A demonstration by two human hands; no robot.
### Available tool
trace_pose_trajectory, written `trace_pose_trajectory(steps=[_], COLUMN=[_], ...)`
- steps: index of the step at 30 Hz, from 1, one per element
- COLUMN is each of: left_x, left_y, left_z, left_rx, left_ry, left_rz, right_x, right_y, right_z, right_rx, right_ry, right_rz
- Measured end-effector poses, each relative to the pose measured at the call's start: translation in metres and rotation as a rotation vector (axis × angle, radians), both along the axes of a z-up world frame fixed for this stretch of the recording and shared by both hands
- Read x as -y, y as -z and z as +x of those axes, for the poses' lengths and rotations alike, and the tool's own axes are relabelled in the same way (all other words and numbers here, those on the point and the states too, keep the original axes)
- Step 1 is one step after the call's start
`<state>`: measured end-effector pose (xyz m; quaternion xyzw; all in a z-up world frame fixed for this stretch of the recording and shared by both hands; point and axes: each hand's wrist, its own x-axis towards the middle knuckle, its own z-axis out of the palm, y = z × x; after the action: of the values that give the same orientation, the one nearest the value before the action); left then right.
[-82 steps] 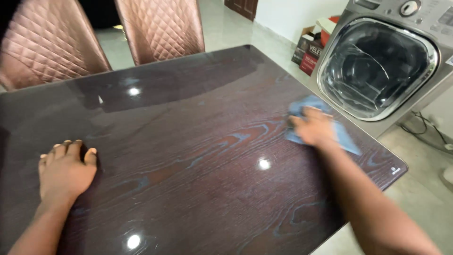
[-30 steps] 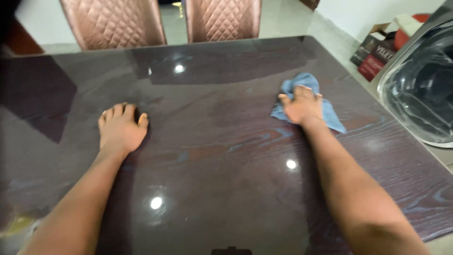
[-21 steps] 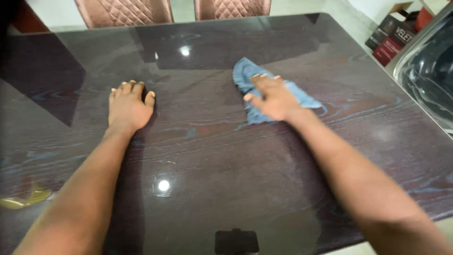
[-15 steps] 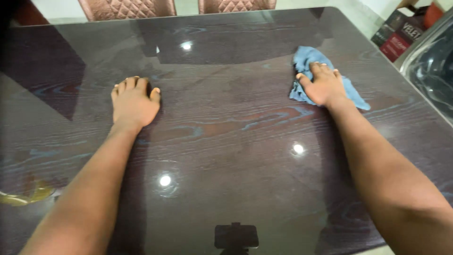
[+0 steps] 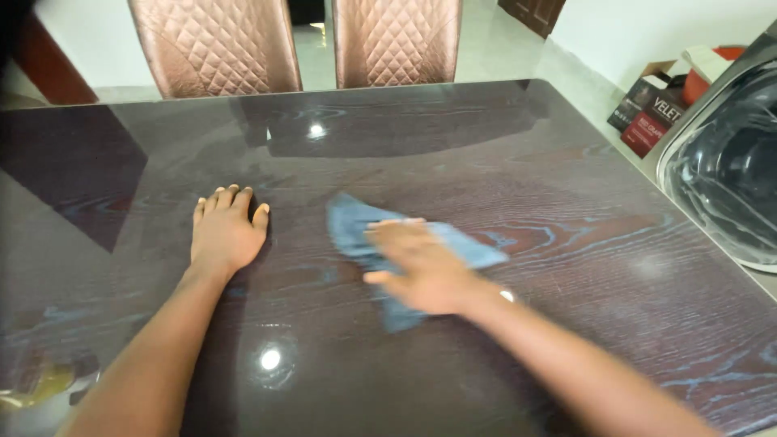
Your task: Clean a dining table using a cloth and spray cleaner.
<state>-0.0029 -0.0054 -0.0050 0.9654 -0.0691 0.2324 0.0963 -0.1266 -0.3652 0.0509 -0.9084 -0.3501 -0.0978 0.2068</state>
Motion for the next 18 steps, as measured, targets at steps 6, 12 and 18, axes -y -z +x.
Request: trace_pose_trajectory(steps=[6, 12, 18], left_x=[0.004, 0.016, 0.017], left_y=[-0.006, -0.021, -0.024], left_z=[-0.006, -0.011, -0.013], left_rx=[0.035, 0.009, -0.038], left_ry=[-0.012, -0.092, -0.123], left_rz=[0.028, 0.073, 0.035], right_x=[0.242, 0.233, -0.001], right_y=[0.026, 0.017, 0.026], right_z=[0.052, 0.141, 0.2], right_rx=[0.005, -0.08, 0.08], right_ry=[0.497, 1.064, 0.573], right_rz=[-0.068, -0.233, -0.518])
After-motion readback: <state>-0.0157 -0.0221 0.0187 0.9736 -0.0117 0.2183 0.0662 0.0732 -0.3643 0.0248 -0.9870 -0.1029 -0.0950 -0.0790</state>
